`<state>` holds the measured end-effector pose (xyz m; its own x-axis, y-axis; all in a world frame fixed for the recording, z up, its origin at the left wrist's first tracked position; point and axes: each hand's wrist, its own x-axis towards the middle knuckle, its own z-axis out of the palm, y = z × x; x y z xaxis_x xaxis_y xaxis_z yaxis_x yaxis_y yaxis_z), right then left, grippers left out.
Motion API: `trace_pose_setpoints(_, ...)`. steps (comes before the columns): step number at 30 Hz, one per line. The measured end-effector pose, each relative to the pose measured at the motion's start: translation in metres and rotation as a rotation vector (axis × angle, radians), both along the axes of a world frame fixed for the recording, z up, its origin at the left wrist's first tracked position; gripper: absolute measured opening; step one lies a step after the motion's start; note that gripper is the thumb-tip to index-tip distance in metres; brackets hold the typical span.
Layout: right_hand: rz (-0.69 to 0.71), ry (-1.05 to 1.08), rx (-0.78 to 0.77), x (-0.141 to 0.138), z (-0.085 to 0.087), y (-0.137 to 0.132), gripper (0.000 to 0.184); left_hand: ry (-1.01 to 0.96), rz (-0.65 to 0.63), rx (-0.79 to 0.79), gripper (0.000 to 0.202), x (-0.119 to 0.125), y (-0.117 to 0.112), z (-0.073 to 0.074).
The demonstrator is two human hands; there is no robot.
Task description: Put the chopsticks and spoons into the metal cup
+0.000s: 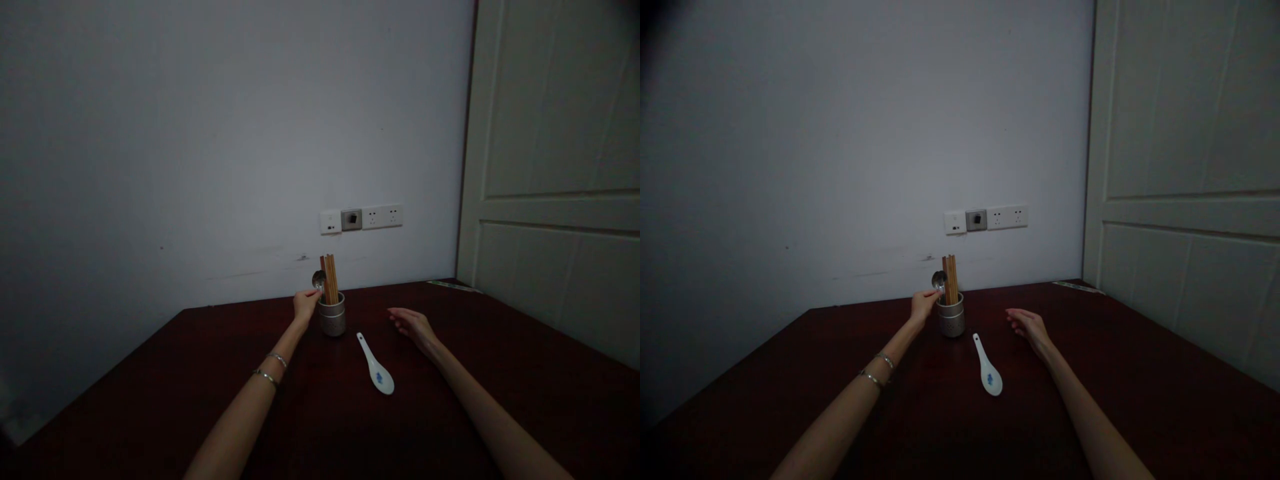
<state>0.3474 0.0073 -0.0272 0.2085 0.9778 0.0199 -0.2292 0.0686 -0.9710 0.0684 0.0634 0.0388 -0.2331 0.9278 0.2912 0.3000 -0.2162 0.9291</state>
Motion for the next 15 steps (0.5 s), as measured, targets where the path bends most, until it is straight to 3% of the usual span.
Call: trace_pose_setpoints(15, 0.006, 0.002, 0.006, -0.0002, 0.0004, -0.0003, 0.024, -0.051, -0.028, -0.081, 0.031, 0.0043, -0.0012, -0.0036)
